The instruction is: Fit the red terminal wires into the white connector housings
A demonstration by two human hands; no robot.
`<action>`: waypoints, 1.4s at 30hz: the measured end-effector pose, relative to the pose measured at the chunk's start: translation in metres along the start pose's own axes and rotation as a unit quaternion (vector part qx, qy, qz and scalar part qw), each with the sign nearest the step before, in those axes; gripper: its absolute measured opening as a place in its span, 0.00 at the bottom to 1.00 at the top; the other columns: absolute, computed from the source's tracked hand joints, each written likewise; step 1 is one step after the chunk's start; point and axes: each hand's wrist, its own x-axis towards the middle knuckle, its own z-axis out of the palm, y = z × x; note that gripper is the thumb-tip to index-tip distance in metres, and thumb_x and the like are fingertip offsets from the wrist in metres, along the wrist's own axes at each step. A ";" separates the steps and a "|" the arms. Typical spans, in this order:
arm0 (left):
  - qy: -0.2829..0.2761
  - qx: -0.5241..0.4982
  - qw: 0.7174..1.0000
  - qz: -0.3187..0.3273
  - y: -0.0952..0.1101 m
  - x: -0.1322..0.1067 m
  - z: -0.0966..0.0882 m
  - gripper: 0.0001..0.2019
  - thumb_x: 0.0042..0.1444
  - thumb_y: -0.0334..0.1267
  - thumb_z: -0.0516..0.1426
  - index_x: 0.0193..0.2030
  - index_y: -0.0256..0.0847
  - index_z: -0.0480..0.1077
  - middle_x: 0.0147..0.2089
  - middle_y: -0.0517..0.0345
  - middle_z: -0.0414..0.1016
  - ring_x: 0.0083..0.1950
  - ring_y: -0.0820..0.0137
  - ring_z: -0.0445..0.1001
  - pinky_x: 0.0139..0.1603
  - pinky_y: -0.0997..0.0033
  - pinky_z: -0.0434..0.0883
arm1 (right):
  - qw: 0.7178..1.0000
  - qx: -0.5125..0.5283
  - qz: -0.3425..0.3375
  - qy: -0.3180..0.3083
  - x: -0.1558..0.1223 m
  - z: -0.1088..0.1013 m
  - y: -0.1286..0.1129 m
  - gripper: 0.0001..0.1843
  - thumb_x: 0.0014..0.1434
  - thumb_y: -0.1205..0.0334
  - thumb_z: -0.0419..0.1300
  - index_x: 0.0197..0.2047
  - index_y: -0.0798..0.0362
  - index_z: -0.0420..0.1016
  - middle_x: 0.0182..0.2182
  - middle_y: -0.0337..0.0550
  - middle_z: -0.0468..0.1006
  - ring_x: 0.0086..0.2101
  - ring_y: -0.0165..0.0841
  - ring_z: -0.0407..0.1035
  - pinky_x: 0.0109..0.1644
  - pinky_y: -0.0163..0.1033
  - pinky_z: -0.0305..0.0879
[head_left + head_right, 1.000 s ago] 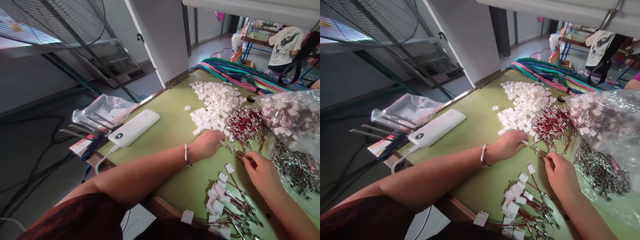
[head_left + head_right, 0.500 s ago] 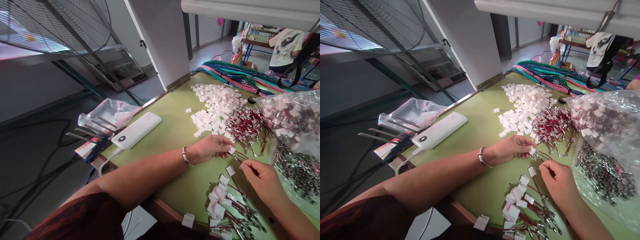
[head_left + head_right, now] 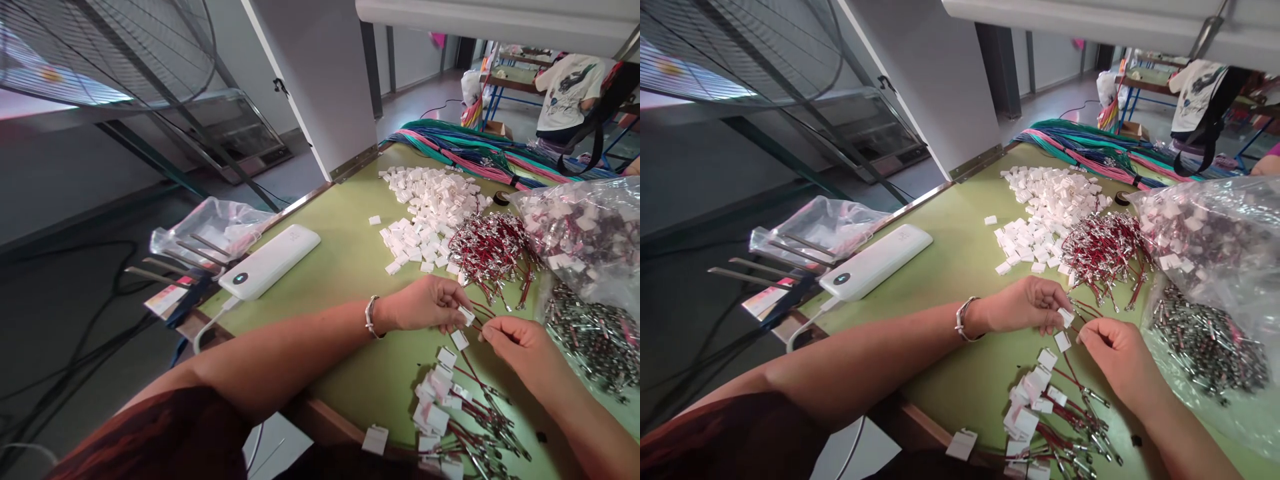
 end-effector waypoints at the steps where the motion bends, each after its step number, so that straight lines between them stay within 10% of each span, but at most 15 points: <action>1: 0.000 -0.011 1.000 -0.001 -0.001 0.000 0.002 0.10 0.47 0.34 0.65 0.37 0.36 0.72 0.22 0.63 0.74 0.21 0.78 0.71 0.23 0.78 0.69 | 1.000 -0.007 -0.008 -0.007 0.000 0.001 0.000 0.17 0.59 0.53 0.53 0.26 0.52 0.74 0.21 0.36 0.70 0.23 0.28 0.61 0.27 0.32 0.59; 8: 0.024 -0.087 0.996 -0.017 -0.009 0.003 0.016 0.08 0.49 0.34 0.63 0.34 0.35 0.69 0.20 0.64 0.73 0.19 0.80 0.69 0.22 0.79 0.68 | 0.979 -0.126 -0.151 0.046 0.000 0.014 0.008 0.17 0.62 0.57 0.50 0.24 0.51 0.68 0.16 0.34 0.68 0.19 0.27 0.60 0.23 0.32 0.54; 18: 0.030 -0.059 0.997 -0.038 -0.008 0.000 0.022 0.05 0.51 0.33 0.62 0.32 0.35 0.70 0.19 0.65 0.71 0.19 0.79 0.68 0.23 0.77 0.68 | 0.978 -0.145 -0.143 0.045 -0.003 0.018 0.012 0.19 0.64 0.56 0.48 0.24 0.51 0.68 0.17 0.35 0.69 0.19 0.28 0.62 0.25 0.33 0.56; 25: 0.151 0.027 0.988 0.022 -0.004 0.000 0.032 0.03 0.53 0.27 0.59 0.32 0.36 0.68 0.19 0.67 0.68 0.20 0.79 0.68 0.23 0.79 0.67 | 0.975 -0.140 -0.137 0.104 0.002 0.015 0.009 0.17 0.63 0.55 0.49 0.26 0.51 0.69 0.16 0.35 0.68 0.18 0.28 0.60 0.23 0.33 0.54; 34: 0.016 -0.065 0.998 -0.006 -0.006 0.005 0.019 0.06 0.52 0.32 0.62 0.33 0.35 0.69 0.21 0.64 0.72 0.21 0.79 0.70 0.23 0.78 0.68 | 0.984 -0.084 -0.145 0.065 0.000 0.014 0.003 0.17 0.61 0.55 0.50 0.24 0.51 0.69 0.16 0.34 0.67 0.19 0.27 0.59 0.23 0.32 0.55; 42: 0.039 -0.002 0.999 0.002 -0.001 0.003 0.015 0.04 0.52 0.32 0.62 0.34 0.36 0.70 0.24 0.63 0.73 0.22 0.78 0.71 0.24 0.76 0.69 | 0.993 -0.053 -0.085 0.056 0.004 0.005 0.004 0.18 0.61 0.51 0.50 0.24 0.51 0.68 0.16 0.33 0.60 0.20 0.28 0.57 0.23 0.32 0.54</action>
